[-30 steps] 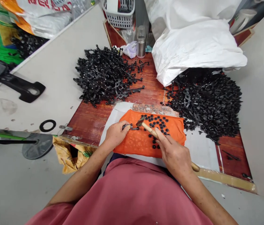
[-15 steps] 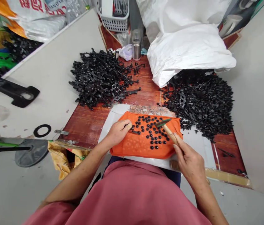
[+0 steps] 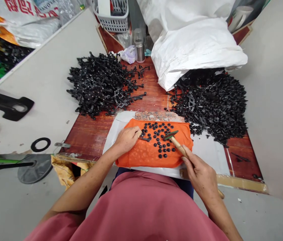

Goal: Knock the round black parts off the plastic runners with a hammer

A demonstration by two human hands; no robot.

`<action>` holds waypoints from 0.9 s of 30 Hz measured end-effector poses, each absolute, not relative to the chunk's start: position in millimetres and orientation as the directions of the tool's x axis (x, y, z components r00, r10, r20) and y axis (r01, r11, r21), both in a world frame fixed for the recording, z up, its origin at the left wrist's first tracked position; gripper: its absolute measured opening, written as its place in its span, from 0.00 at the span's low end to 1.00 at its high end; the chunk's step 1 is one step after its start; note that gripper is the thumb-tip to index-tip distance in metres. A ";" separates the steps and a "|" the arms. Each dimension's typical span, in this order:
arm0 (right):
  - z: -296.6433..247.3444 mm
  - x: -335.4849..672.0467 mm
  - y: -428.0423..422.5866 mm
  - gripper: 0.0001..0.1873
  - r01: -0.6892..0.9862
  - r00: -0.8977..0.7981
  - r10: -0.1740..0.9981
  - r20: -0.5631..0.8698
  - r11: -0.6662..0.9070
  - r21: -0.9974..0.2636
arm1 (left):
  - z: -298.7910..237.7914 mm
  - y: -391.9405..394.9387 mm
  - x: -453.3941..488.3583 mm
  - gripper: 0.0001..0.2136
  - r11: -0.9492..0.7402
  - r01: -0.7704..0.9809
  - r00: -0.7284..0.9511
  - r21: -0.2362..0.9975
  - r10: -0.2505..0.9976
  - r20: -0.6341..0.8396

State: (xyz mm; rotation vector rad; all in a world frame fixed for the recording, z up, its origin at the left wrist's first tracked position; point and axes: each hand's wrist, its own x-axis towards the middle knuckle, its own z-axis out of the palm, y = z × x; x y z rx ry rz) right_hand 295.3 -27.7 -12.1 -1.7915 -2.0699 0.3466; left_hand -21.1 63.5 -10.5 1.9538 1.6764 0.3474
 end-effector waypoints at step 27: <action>3.8 234.9 16.9 0.25 0.920 -0.358 0.918 0.170 0.378 -0.105 | -5.7 75.7 -24.3 0.15 -0.218 0.948 0.268 0.232 0.941 -0.209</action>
